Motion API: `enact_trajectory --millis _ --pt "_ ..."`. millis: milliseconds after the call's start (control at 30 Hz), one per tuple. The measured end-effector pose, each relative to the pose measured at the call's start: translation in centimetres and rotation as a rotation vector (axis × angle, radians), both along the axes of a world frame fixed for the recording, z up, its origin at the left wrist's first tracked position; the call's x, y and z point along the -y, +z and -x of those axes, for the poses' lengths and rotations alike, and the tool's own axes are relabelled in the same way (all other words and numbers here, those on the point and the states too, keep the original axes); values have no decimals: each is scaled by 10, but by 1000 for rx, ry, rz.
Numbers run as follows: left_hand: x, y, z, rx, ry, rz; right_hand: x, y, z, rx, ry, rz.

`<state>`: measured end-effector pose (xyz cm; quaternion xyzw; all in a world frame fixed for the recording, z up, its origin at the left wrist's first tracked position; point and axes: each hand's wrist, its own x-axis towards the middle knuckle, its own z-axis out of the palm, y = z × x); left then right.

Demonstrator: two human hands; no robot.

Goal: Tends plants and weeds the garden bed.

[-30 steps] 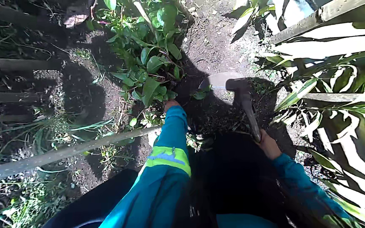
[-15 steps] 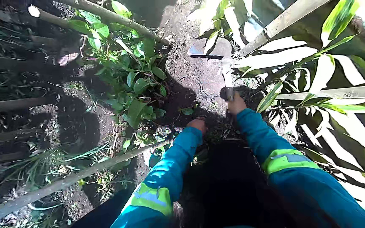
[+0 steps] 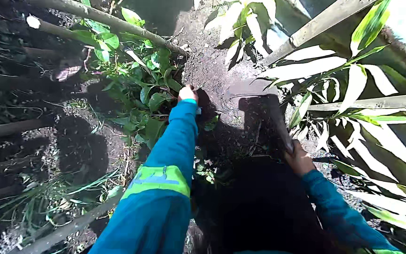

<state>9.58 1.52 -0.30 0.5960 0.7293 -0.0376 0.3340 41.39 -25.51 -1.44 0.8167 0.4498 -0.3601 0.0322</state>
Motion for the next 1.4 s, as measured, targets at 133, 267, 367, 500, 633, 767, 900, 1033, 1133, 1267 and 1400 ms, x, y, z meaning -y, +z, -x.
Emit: enact_trajectory --millis 133,267,367,500,633,767,900,1033,1133,1267,1400 --pt "-45 -77 -12 -23 -114 -19 89 -8 -6 42 -193 16" --pt "-41 -78 -39 -56 -222 -77 124 -19 -2 29 -481 225" --pt "-27 -53 -57 88 -365 -58 106 0 16 52 -555 120" --pt "-57 -59 -54 62 -292 -73 85 7 16 162 -412 -84" --pt "-105 -90 -53 -85 -246 -122 89 8 16 209 -431 -86" --pt "-111 -95 -72 -299 -350 -72 80 16 20 244 -501 83" --pt "-122 -92 -65 -301 -186 12 81 24 29 231 -573 145" --pt "-134 -86 -58 -412 -364 69 81 29 36 233 -632 124" --pt "-132 -83 -59 -366 -408 -31 83 28 33 215 -630 115" --pt "-87 -74 -110 -10 -544 -246 105 17 32 225 -681 58" --pt "-29 -83 -201 237 -764 -53 93 53 37 198 -744 111"
